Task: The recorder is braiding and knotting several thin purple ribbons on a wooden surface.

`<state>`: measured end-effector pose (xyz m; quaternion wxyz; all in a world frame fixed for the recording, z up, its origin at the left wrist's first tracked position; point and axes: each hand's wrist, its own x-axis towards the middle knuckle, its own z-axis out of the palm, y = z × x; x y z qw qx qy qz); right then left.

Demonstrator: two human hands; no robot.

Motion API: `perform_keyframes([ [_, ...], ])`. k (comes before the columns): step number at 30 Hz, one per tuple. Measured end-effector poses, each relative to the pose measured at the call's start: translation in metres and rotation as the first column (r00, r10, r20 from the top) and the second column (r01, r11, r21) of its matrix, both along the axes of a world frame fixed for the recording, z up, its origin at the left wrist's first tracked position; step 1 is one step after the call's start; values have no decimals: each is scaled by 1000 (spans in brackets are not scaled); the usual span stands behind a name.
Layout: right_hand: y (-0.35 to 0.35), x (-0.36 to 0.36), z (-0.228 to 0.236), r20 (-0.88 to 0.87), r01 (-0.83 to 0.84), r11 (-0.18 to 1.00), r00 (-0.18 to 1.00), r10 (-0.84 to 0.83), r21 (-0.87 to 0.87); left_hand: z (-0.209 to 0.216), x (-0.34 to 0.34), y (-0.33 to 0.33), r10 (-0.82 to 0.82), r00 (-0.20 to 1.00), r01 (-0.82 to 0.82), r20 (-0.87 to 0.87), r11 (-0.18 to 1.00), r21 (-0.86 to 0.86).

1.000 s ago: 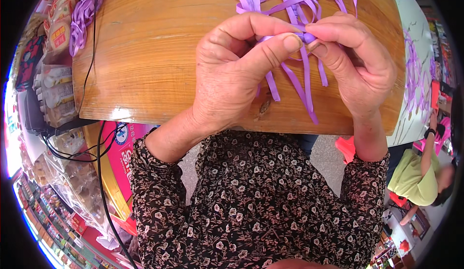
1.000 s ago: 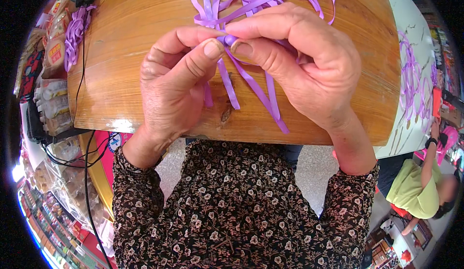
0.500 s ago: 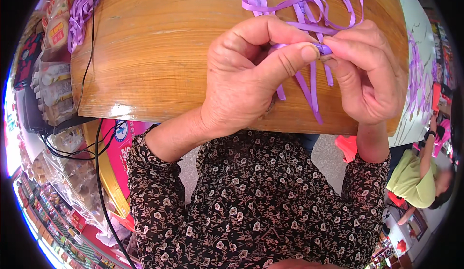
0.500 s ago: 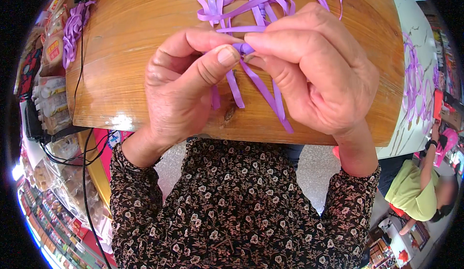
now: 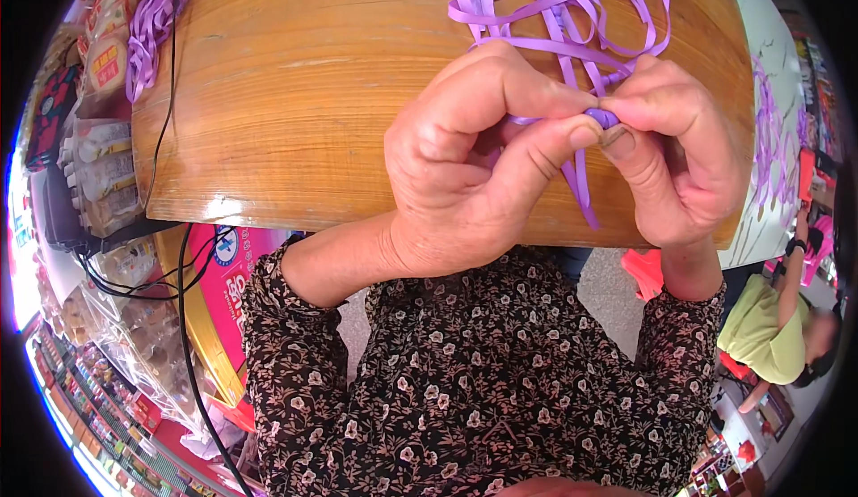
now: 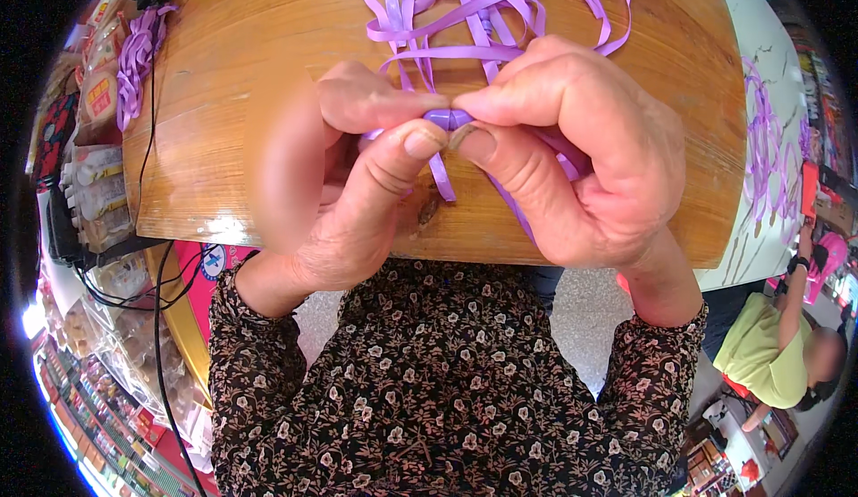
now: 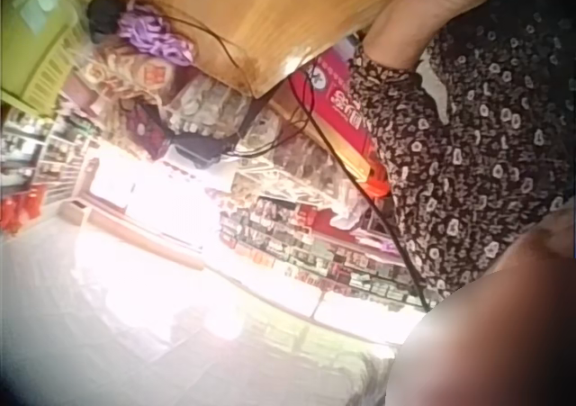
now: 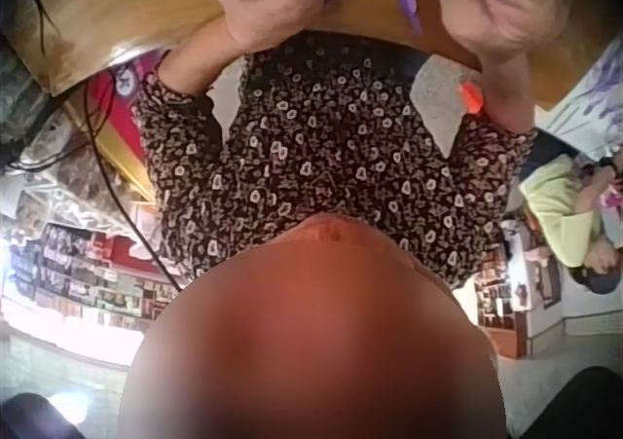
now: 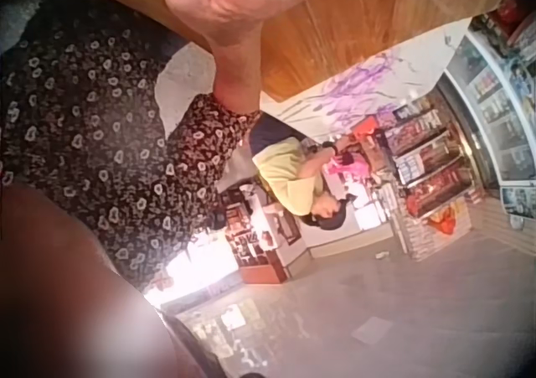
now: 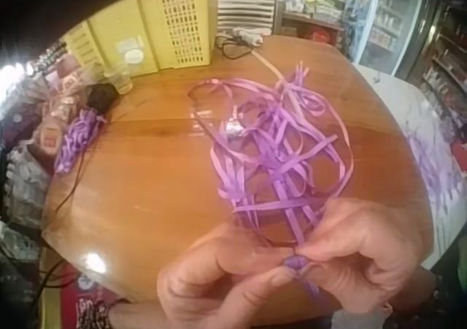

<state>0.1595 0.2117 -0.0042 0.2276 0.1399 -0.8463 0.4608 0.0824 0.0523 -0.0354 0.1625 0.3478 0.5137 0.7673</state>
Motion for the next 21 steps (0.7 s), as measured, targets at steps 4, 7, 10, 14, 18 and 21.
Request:
perform_keyframes([
  [4,-4,1,4,15,19,1000,1000,-19,1,-6,-6,1,49,969,-37,-240,998,56],
  [7,-6,2,10,100,21,1000,995,-20,-14,-7,-9,0,88,940,-70,-330,995,68],
  [10,-7,3,13,255,8,994,967,20,-109,-3,-6,-1,102,939,-87,-328,994,60],
  [14,-6,-1,14,372,28,942,922,104,-334,-4,-7,0,92,926,-77,-366,995,57],
  [18,-3,-6,16,451,14,972,887,97,-236,1,-5,2,42,996,-46,-74,997,-61],
  [21,-3,-7,5,346,-12,889,918,191,-459,-1,-5,3,49,998,-50,35,999,5],
])
